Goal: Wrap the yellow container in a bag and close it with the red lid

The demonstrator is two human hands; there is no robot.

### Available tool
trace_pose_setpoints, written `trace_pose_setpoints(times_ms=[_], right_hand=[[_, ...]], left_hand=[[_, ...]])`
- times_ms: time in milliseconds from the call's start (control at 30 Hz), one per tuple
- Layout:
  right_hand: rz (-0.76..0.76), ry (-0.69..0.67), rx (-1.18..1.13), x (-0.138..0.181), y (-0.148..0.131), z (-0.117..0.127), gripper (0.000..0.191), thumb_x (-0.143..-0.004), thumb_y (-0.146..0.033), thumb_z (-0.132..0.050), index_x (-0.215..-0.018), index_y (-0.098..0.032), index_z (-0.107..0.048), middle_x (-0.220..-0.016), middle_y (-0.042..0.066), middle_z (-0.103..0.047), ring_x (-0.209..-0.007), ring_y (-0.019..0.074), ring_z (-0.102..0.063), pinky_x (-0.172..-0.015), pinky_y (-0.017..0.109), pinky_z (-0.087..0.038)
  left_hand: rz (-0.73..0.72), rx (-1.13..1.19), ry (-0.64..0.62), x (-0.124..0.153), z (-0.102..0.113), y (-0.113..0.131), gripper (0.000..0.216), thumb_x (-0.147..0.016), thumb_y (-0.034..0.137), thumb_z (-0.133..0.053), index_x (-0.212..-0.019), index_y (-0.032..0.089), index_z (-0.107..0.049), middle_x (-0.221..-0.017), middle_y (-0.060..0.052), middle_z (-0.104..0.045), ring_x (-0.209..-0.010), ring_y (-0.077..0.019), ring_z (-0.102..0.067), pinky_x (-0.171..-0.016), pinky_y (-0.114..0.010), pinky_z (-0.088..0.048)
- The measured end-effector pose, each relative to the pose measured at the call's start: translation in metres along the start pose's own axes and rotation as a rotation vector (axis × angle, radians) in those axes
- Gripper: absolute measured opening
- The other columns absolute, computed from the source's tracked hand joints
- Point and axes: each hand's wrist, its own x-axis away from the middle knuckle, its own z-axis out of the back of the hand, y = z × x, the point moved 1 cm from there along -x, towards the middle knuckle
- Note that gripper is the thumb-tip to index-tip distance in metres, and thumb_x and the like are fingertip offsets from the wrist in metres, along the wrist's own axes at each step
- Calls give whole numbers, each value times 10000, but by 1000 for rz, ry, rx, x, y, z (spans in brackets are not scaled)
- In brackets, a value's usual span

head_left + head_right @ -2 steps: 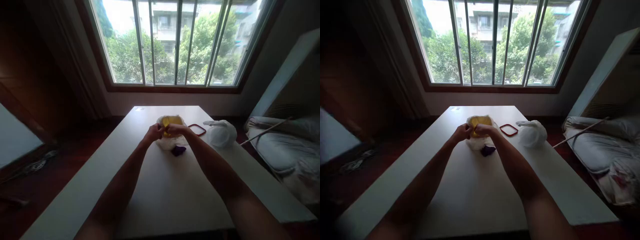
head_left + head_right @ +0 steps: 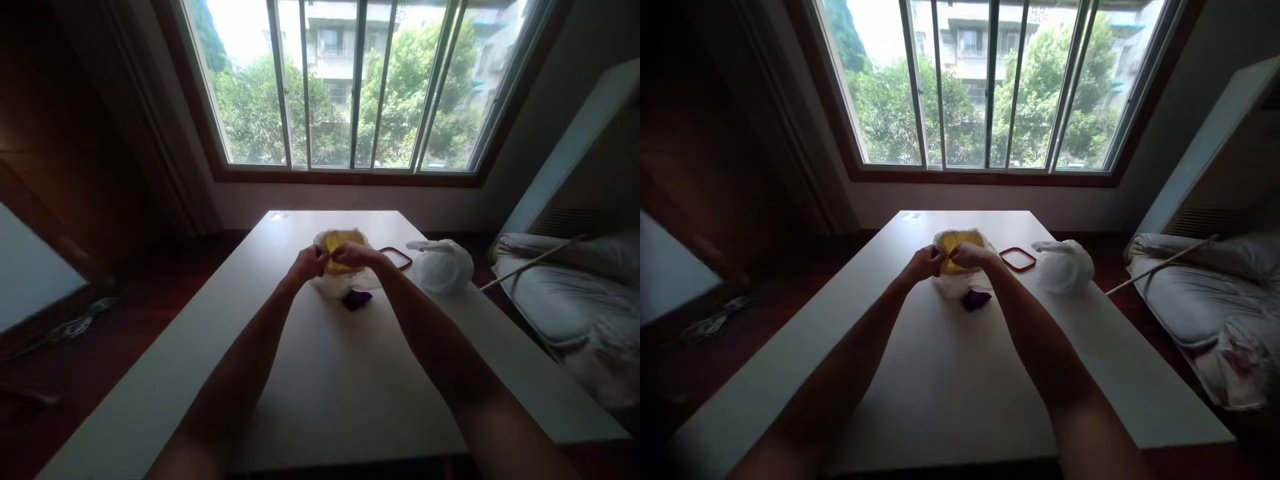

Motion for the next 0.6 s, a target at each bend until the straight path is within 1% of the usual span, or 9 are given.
trace_pose_setpoints(times_ms=[67, 133, 167, 200, 233, 300, 400, 500, 600], right_hand=[[-8, 165, 39, 10, 2, 7, 229, -862, -133, -569, -1006, -133, -747, -892, 47, -723, -790, 154, -616, -723, 243, -463], [-23, 462, 139, 17, 1, 11, 252, -878, -241, -613, -1098, -169, -713, -1008, 69, -717, -910, 198, -623, -810, 288, -476], [-29, 591, 211, 18, 1, 12, 297, -875, -290, -636, -1145, -176, -689, -1074, 89, -702, -979, 226, -612, -854, 318, -475], [-33, 672, 285, 18, 1, 13, 357, -867, -330, -658, -1191, -177, -662, -1141, 111, -677, -1047, 253, -591, -896, 349, -467], [-39, 703, 350, 16, 1, 12, 415, -857, -353, -678, -1229, -174, -637, -1196, 130, -649, -1103, 276, -566, -931, 376, -456], [-64, 665, 450, 10, 4, 13, 469, -854, -367, -688, -1267, -160, -607, -1255, 160, -607, -1154, 306, -531, -969, 415, -432], [-118, 587, 534, -4, 11, 15, 439, -888, -375, -648, -1253, -137, -601, -1266, 188, -588, -1148, 320, -523, -971, 435, -414], [-144, 558, 591, -17, 17, 16, 436, -886, -393, -651, -1226, -124, -606, -1245, 195, -601, -1126, 328, -534, -953, 440, -412], [-165, 530, 629, -25, 20, 16, 429, -873, -368, -675, -1212, -113, -609, -1203, 199, -627, -1097, 326, -553, -944, 440, -412]], left_hand=[[8, 24, -6, 0, 1, -1, 172, -902, 332, -541, -851, 169, -557, -546, 14, -634, -462, -131, -629, -450, -189, -443], [10, 32, -12, -1, 2, -1, 161, -903, 323, -540, -866, 167, -559, -551, 13, -633, -465, -135, -630, -451, -192, -449], [10, 32, -13, -1, 2, -1, 155, -904, 317, -537, -873, 167, -561, -557, 12, -636, -468, -136, -632, -455, -194, -455], [12, 31, -15, -1, 3, -1, 149, -905, 310, -533, -879, 166, -564, -566, 10, -640, -470, -137, -634, -458, -194, -461], [13, 28, -18, -1, 4, -1, 144, -906, 303, -532, -885, 165, -567, -578, 7, -647, -471, -136, -636, -460, -194, -466], [14, 23, -28, 1, 5, 1, 142, -909, 297, -532, -895, 160, -571, -607, -1, -659, -476, -131, -639, -456, -189, -468], [17, 15, -44, 4, 6, 5, 140, -912, 289, -537, -907, 153, -571, -636, -10, -668, -482, -127, -643, -442, -182, -464], [16, 16, -67, 6, 6, 7, 121, -908, 263, -539, -912, 147, -575, -653, -17, -673, -487, -124, -644, -439, -181, -469], [16, 25, -82, 7, 7, 8, 117, -903, 246, -540, -915, 141, -590, -666, -26, -683, -499, -127, -652, -454, -188, -490]])
